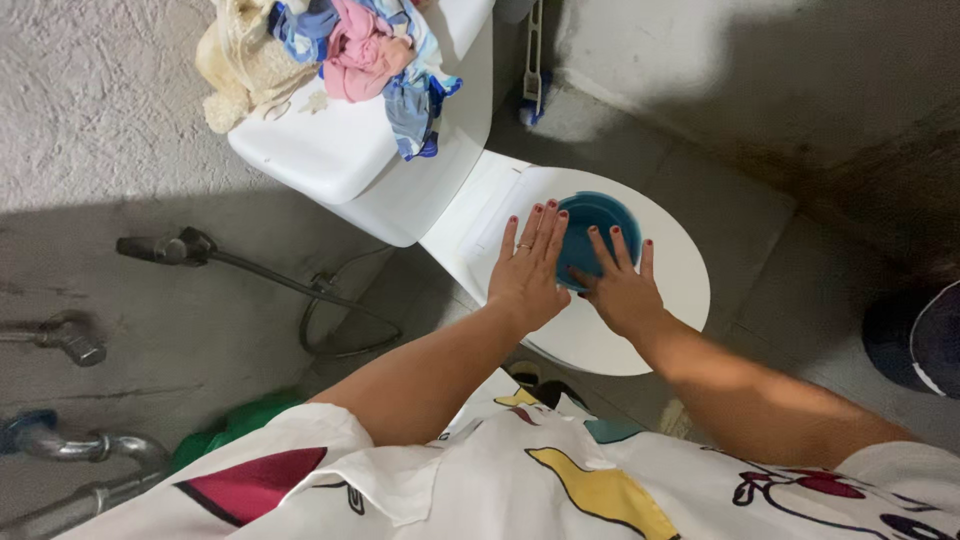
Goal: The person rinses a green scrub brush under running water, then uses a blue scoop to pour water onto the toilet seat and tank. They scrub the toilet tank and seat with the brush, repeatedly rinsing the brush and adding water from the scoop. The person also moves a pile of clothes from the tank to the sink.
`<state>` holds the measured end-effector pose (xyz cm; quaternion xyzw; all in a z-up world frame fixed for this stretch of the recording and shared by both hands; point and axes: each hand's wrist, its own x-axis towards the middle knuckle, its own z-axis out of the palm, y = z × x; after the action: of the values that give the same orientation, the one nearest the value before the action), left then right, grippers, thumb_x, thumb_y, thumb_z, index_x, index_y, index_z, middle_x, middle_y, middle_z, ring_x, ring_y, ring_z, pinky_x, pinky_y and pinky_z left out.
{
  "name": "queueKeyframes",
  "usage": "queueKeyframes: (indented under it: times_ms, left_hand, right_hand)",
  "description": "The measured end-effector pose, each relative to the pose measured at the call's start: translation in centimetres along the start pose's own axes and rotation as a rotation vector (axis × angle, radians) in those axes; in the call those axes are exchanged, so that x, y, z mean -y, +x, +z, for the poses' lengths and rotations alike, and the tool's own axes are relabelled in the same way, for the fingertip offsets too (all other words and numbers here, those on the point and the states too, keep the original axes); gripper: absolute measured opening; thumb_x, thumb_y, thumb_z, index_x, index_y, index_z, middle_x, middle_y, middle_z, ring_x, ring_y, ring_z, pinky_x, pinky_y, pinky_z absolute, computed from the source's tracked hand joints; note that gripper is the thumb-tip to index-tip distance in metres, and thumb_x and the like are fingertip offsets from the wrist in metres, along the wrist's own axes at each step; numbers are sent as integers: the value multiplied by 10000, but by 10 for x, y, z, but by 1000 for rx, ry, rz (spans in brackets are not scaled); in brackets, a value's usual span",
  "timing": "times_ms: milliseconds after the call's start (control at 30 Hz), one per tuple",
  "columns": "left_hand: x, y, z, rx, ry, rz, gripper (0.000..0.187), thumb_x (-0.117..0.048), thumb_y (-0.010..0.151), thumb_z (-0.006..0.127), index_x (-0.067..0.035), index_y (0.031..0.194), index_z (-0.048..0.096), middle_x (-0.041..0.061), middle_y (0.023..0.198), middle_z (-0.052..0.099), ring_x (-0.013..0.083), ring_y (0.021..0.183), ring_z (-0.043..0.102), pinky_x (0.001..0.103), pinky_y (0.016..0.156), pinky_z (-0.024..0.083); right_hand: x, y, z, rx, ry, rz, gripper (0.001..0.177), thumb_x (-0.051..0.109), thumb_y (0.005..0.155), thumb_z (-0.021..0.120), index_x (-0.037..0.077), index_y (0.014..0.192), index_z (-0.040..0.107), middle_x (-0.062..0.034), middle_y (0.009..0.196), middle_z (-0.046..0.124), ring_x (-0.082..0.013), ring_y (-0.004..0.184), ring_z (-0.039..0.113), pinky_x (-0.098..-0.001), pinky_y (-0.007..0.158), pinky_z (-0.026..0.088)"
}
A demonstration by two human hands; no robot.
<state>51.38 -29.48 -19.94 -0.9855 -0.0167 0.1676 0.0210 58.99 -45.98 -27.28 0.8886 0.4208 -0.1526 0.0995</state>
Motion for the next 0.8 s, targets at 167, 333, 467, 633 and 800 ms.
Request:
queueKeyframes:
  times_ms: [167,333,467,633,800]
  left_hand:
    - [-4,-10,-19,57,11,28,1001,-502,930,484,-47,1610,-93,162,1699,-115,279,1565,-134,497,1244,-73]
    - [-15,-32,-71,2,195,123,879,-321,961,457,-19,1629,-27,148,1714,-59,283,1565,-103,518,1230,-55]
    - [-32,-37,-118,15,293,294,725,-281,1012,400,1,1612,106,171,1706,37,300,1572,-51,524,1235,-38]
    - [-68,-27,-162,-24,320,441,616,-276,998,492,8,1527,353,226,1621,274,354,1532,153,542,1222,15]
    - [-109,-17,-187,-98,327,632,300,-253,985,592,-127,1200,758,200,1382,629,382,1463,394,555,1246,86]
  right_hand:
    - [0,-11,-25,-46,-3,29,449,446,976,526,472,1424,535,-116,1712,16,-384,1571,-19,-763,1157,32]
    - [-6,-55,-95,-10,12,108,497,371,973,534,469,1458,491,-92,1708,-34,-359,1569,-64,-758,1153,-17]
    - [-19,-91,-147,-2,128,209,540,317,959,546,460,1473,462,-77,1726,-76,-351,1544,-117,-750,1139,-67]
    - [-35,-140,-173,-35,33,331,527,414,972,538,483,1487,447,-81,1730,-27,-352,1582,-65,-732,1188,23]
    - [-51,-192,-165,-201,-37,382,542,510,977,517,441,1506,417,-138,1687,64,-387,1555,26,-760,1141,117]
